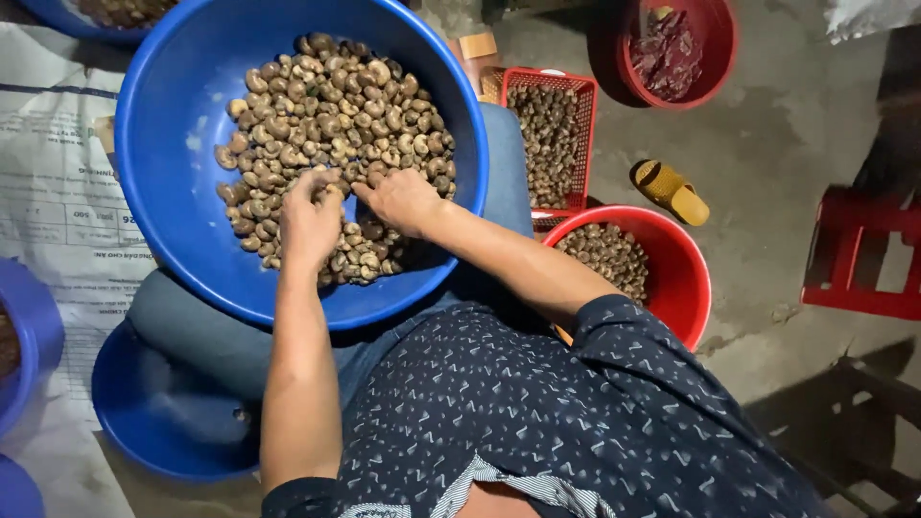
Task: The person sits with a large blue basin of nuts on their lap and uses both hands to sort through them. They repeatedly scoop handfuls of nuts and transfer them into a red basket and a red bowl positioned on the floor to their right.
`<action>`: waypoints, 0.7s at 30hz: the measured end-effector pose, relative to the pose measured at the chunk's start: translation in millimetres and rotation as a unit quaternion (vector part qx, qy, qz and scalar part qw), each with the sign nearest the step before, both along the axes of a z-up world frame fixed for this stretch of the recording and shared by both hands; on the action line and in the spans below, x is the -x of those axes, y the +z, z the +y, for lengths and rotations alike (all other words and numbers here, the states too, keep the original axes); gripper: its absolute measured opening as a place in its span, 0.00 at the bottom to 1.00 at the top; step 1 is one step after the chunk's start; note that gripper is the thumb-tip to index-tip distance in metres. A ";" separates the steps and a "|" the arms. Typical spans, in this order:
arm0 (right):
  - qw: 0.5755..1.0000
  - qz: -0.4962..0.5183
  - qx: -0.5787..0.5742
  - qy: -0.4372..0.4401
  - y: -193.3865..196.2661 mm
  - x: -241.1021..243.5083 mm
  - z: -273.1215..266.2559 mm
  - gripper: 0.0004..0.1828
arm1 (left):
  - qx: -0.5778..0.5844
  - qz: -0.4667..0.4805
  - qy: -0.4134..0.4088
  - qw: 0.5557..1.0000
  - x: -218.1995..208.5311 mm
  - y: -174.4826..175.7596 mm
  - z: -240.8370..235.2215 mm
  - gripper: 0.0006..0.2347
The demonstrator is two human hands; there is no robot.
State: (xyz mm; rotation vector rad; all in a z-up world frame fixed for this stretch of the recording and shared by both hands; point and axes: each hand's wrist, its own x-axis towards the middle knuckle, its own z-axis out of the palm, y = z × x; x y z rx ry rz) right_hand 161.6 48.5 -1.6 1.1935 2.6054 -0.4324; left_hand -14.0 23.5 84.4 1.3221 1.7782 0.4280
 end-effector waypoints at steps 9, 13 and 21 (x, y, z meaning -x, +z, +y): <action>0.999 -0.027 0.043 -0.020 -27.7 12.0 -4.0 0.23 | 0.031 -0.359 0.190 0.913 4.8 -23.9 11.8 0.10; 1.000 -0.001 -0.024 -0.014 -22.2 6.6 -6.4 0.19 | 0.016 -0.246 0.173 0.954 5.4 -55.2 7.4 0.14; 0.975 0.199 -0.051 -0.083 34.7 -26.4 14.9 0.14 | -0.150 0.105 -0.011 0.983 15.2 -72.0 -9.7 0.13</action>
